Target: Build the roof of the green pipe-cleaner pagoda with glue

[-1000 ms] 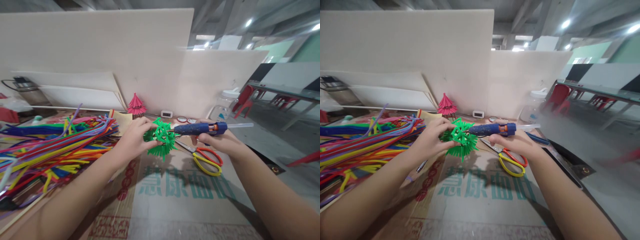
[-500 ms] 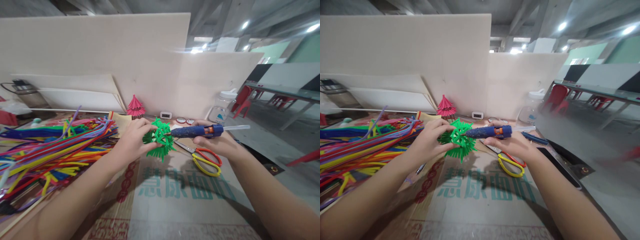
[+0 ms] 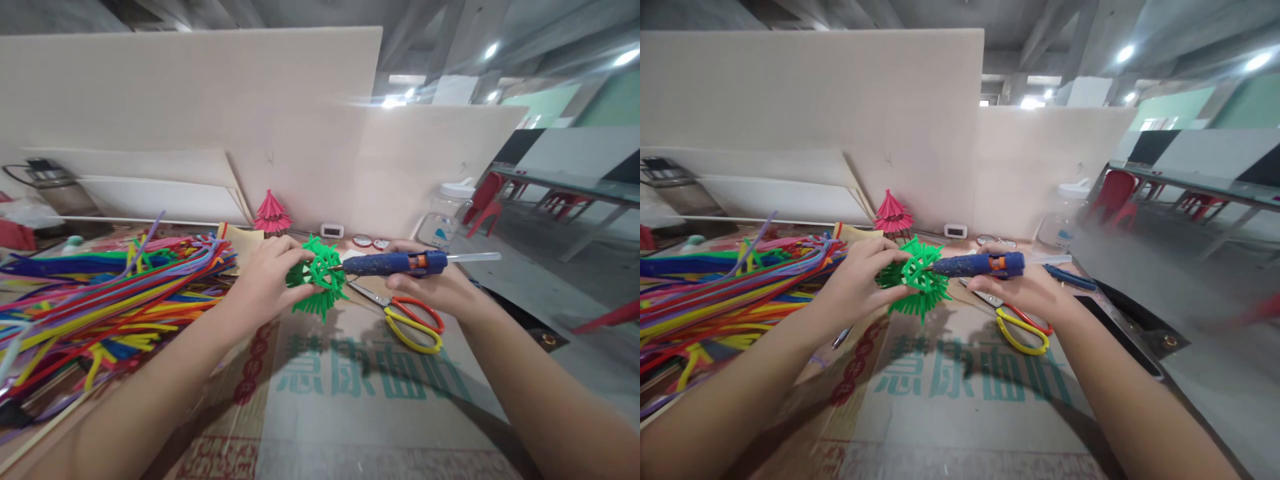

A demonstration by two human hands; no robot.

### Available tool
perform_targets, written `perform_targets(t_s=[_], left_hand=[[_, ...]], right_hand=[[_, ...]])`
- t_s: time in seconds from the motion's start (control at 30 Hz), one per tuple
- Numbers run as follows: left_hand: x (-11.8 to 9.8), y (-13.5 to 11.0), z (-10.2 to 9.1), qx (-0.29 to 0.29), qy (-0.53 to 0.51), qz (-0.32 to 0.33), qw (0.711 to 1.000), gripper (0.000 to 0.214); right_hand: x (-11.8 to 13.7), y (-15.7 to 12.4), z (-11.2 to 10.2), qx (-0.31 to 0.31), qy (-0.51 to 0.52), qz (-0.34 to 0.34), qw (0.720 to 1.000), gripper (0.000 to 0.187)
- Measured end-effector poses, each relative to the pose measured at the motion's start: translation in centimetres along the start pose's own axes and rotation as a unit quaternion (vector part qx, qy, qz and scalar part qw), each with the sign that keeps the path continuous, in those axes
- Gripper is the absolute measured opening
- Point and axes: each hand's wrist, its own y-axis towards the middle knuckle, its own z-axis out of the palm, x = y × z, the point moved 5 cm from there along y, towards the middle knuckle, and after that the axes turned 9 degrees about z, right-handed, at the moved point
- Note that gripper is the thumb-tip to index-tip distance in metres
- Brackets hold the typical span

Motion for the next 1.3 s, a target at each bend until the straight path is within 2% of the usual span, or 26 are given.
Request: perform_targets(t_s=[0.1,0.33,0.53,0.67,0.77,1.03,1.3], left_hand=[[0.1,0.0,0.0,-0.003,-0.008,0.0,1.0,0.038],[0.3,0.0,0.1,-0.005,-0.014,-0.003,1.0,0.036],[0.7,-0.1,0.0,-0.007,-0.053,-0.019,0.998,0.033],[1.4,-0.2,-0.1,-0.012,-0.079,-0.049,0.996,0.034],[1.5,-0.2,-0.2,-0.02,-0.08,-0.046,0.996,0.035],[1.3,-0.4,-1.0,-0.04,-0.049,-0.026,0.998,0.035],[1.1,-0.4,-1.2,-0.034,-0.018,-0.005,0.999,0.034]], right_hand=[[0.7,0.0,0.3,0.032,0.006,-0.017,0.999,0.034],[0.7,0.1,0.2,0.014,-0.002,-0.014,1.0,0.033],[0.1,0.2,0.2,0.04,-0.002,-0.007,0.999,0.034],[-0.6,0.0,0.1,0.079,0.077,-0.001,0.994,0.039],[-0.6,-0.1,0.1,0.115,0.125,-0.017,0.985,0.042],[-1.3,0.4,-0.4,0.081,0.04,-0.024,0.996,0.025],[-2.2,0.6,-0.2,0.092,0.07,-0.009,0.993,0.039]])
